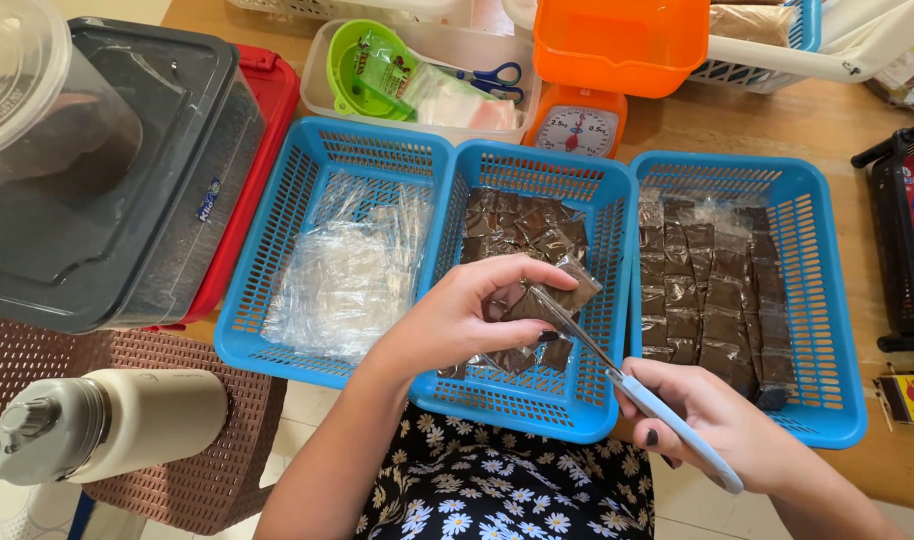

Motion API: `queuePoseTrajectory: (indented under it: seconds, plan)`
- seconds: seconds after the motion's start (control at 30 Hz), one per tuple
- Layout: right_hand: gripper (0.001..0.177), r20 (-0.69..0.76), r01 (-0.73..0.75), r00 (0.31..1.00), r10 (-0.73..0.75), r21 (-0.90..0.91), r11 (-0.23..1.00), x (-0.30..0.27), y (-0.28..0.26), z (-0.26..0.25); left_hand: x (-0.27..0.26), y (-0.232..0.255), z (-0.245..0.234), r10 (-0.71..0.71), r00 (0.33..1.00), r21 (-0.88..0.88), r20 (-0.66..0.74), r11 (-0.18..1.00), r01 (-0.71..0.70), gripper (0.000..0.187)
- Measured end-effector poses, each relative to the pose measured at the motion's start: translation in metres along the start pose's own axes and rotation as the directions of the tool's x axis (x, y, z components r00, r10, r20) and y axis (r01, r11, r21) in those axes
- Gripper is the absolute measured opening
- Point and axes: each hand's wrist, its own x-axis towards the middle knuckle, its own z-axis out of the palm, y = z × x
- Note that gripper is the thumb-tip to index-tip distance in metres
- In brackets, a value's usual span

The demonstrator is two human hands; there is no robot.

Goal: The person cuts small plastic packets containing dark paste using scissors and places them into blue plastic baskets.

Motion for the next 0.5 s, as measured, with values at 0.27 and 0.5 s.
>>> queuePoseTrajectory:
  seconds: [0.27, 0.5]
  plan:
    - [0.063, 0.001, 0.042, 0.999, -0.042, 0.012, 0.999, 0.002, 0.0013, 0.0039, 0.0013, -0.0025, 0.0002, 0.001, 1.0, 0.023, 0.015, 1.0, -0.001, 0.043]
    - [0.063, 0.012, 0.091, 0.996, -0.092, 0.05, 0.995, 0.0034, 0.0098, 0.0043, 0.0026, -0.0035, 0.0007, -0.016, 1.0, 0.003, 0.023, 1.0, 0.016, 0.043]
